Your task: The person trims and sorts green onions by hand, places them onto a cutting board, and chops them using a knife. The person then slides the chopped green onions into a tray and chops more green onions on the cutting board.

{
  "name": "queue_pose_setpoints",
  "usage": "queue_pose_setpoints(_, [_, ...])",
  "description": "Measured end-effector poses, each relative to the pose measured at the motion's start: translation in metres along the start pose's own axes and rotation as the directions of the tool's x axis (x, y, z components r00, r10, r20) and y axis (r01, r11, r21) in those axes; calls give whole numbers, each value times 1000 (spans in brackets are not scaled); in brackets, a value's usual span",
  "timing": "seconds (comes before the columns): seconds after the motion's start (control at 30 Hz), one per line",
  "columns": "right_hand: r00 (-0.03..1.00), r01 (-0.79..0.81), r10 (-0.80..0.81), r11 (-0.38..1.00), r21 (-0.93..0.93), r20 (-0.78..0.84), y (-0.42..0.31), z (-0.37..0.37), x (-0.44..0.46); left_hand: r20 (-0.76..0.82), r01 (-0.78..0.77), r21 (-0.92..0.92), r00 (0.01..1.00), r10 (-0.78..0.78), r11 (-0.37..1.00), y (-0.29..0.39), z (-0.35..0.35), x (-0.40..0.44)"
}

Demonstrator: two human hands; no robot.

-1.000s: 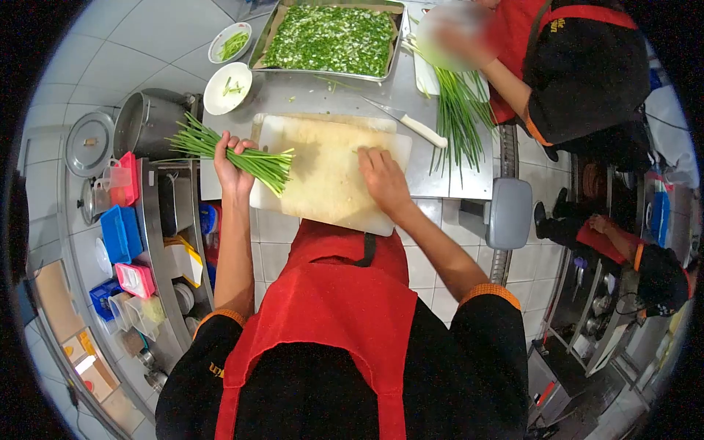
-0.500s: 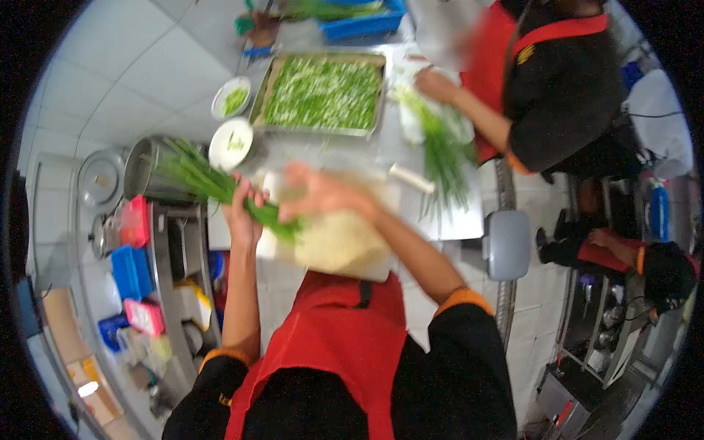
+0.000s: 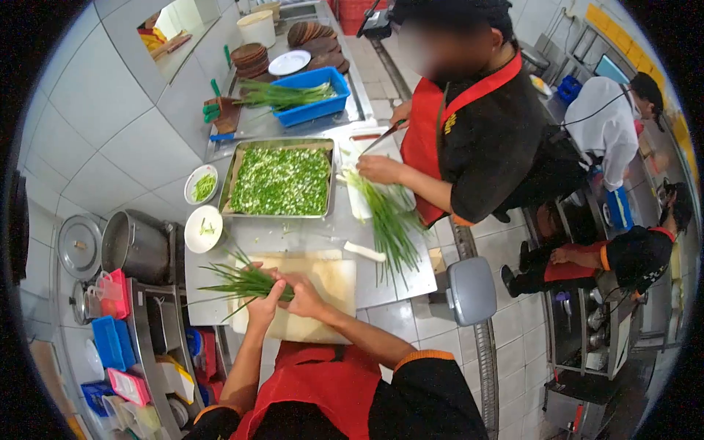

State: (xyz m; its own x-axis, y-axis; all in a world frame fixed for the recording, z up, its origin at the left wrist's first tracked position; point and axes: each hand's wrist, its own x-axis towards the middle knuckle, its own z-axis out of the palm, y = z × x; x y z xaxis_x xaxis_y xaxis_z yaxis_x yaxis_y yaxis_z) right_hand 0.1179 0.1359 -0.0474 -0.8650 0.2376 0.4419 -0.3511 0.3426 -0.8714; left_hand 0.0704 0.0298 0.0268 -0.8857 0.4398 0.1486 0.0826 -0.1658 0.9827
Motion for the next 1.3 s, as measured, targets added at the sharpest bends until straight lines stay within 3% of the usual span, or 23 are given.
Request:
queue_pose_setpoints(0.17, [1000,-21,17,974,-227,-20,11,10,-12,-65,77,-20,995,-78,997,-1,-3,-5])
queue_pose_setpoints(0.27, [999,-7,2,986,-167,-33,18,18,-7,-98,16,93,995,-7,996,-2,-7,3])
queue_pose_setpoints(0.33, [1000,-12,13,990,-139,6,18,17,-3,-139,72,-175,985,-97,982,-10,-12,12])
queue_pose_setpoints(0.37, [994,-85,93,987,-139,50,15,16,-1,-175,93,-270,974,-144,958,-10,-11,17])
queue_pose_setpoints(0.4, [980,-158,173,977,-142,97,14,15,0,-189,120,-304,965,-183,945,-13,-16,24])
queue_pose_setpoints(0.47, [978,-157,167,983,-91,121,24,16,7,-176,231,-383,932,-316,894,-12,-26,39])
queue_pose_setpoints(0.57, [930,-288,292,956,-51,225,12,7,19,-47,425,-410,874,-484,807,-12,-43,70])
queue_pose_setpoints(0.6, [799,-538,461,835,116,386,6,-1,26,29,474,-405,861,-507,782,-17,-50,78])
queue_pose_setpoints(0.63, [619,-753,550,619,223,561,1,-9,33,15,477,-409,856,-517,778,-15,-51,82])
queue_pose_setpoints(0.67, [605,-762,549,609,219,576,-5,-17,39,-3,519,-382,827,-563,765,-7,-51,85])
queue_pose_setpoints(0.73, [509,-860,620,337,383,597,-14,-28,43,-44,569,-355,782,-621,742,-5,-56,69])
queue_pose_setpoints(0.77, [500,-865,615,325,382,610,-11,-32,40,-137,554,-326,774,-618,766,-8,-57,63])
queue_pose_setpoints(0.83, [403,-877,630,60,476,664,-6,-41,38,-314,504,-239,769,-557,830,-11,-53,49])
queue_pose_setpoints(0.97, [386,-858,578,-62,510,719,9,-50,26,-324,480,-282,767,-553,831,-19,-52,0])
queue_pose_setpoints(1.03, [396,-854,562,-65,516,726,8,-52,23,-132,565,-327,767,-628,758,-13,-47,-18])
queue_pose_setpoints(1.07, [391,-857,561,-67,511,730,7,-53,24,-136,564,-331,765,-629,757,-15,-47,-19])
queue_pose_setpoints(1.13, [411,-876,631,72,478,658,0,-56,27,-242,520,142,843,-480,842,-23,-47,-17])
queue_pose_setpoints(1.17, [408,-877,634,71,476,657,1,-53,27,-241,522,139,842,-483,841,-30,-48,-11])
queue_pose_setpoints(1.23, [479,-840,686,176,514,548,1,-49,31,-238,326,662,945,-223,675,-43,-43,13])
queue_pose_setpoints(1.27, [479,-837,701,185,514,528,-1,-47,32,-220,317,652,948,-228,689,-47,-37,21])
queue_pose_setpoints(1.3, [515,-822,702,242,516,492,-6,-42,35,-206,358,762,924,-323,539,-46,-31,30])
